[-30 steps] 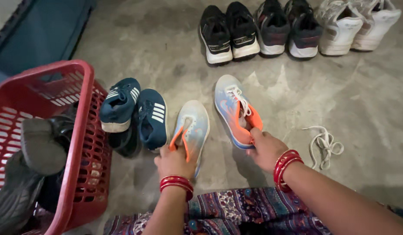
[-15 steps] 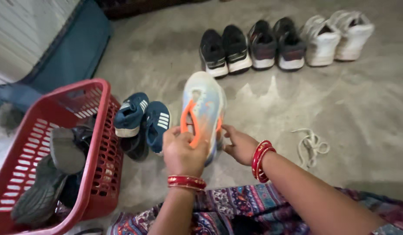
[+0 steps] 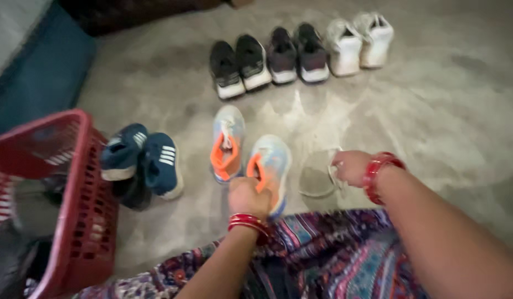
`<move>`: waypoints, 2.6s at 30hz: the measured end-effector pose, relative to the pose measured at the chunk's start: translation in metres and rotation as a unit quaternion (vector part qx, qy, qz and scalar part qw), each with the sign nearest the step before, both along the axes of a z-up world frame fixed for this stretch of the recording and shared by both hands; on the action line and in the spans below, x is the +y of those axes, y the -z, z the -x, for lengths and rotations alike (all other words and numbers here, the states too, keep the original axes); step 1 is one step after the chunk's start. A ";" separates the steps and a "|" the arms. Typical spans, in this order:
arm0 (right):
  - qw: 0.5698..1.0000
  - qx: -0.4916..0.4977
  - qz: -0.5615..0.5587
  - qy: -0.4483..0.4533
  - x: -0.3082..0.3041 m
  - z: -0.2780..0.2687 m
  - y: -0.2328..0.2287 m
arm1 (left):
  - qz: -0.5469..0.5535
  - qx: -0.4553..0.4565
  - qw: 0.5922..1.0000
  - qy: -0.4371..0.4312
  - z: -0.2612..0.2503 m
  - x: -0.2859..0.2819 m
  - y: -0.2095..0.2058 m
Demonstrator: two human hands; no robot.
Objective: The person sits on the floor and laces a pair of light blue and orange sneakers by threading white laces through the eyelets and tying them. The person then moves to the second shoe and repeats the lacing process.
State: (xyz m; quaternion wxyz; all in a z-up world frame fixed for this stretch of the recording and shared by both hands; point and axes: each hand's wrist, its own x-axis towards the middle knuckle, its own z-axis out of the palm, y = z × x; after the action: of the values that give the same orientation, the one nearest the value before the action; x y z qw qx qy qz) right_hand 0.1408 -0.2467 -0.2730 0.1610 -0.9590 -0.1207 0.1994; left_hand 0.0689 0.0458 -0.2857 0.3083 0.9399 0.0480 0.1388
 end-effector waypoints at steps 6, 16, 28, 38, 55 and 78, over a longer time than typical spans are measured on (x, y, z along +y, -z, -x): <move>0.970 0.149 0.179 -0.066 0.075 0.002 0.022 | 0.147 0.138 0.979 0.041 0.013 0.013 0.048; 0.937 0.102 0.308 -0.125 0.120 0.033 0.010 | 0.035 0.158 0.972 0.170 0.028 0.026 -0.018; 0.915 0.057 0.361 -0.172 0.113 0.028 0.041 | 0.078 0.022 0.973 0.217 0.033 0.043 -0.087; 0.949 0.044 -0.295 0.099 0.145 0.024 -0.097 | 0.416 0.091 0.856 0.292 0.008 0.034 -0.057; 0.859 0.265 -0.436 0.047 0.165 0.039 -0.078 | 0.604 0.077 0.778 0.157 -0.028 0.060 -0.057; 0.657 0.175 -0.720 0.139 0.149 0.002 -0.081 | 0.647 0.197 0.699 0.234 -0.041 0.063 -0.028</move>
State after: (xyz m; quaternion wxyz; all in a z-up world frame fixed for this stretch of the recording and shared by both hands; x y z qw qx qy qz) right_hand 0.1387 -0.0977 -0.1920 0.8449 -0.4963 -0.0616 0.1896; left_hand 0.1099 0.1088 -0.2576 0.8465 0.4956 -0.0362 -0.1911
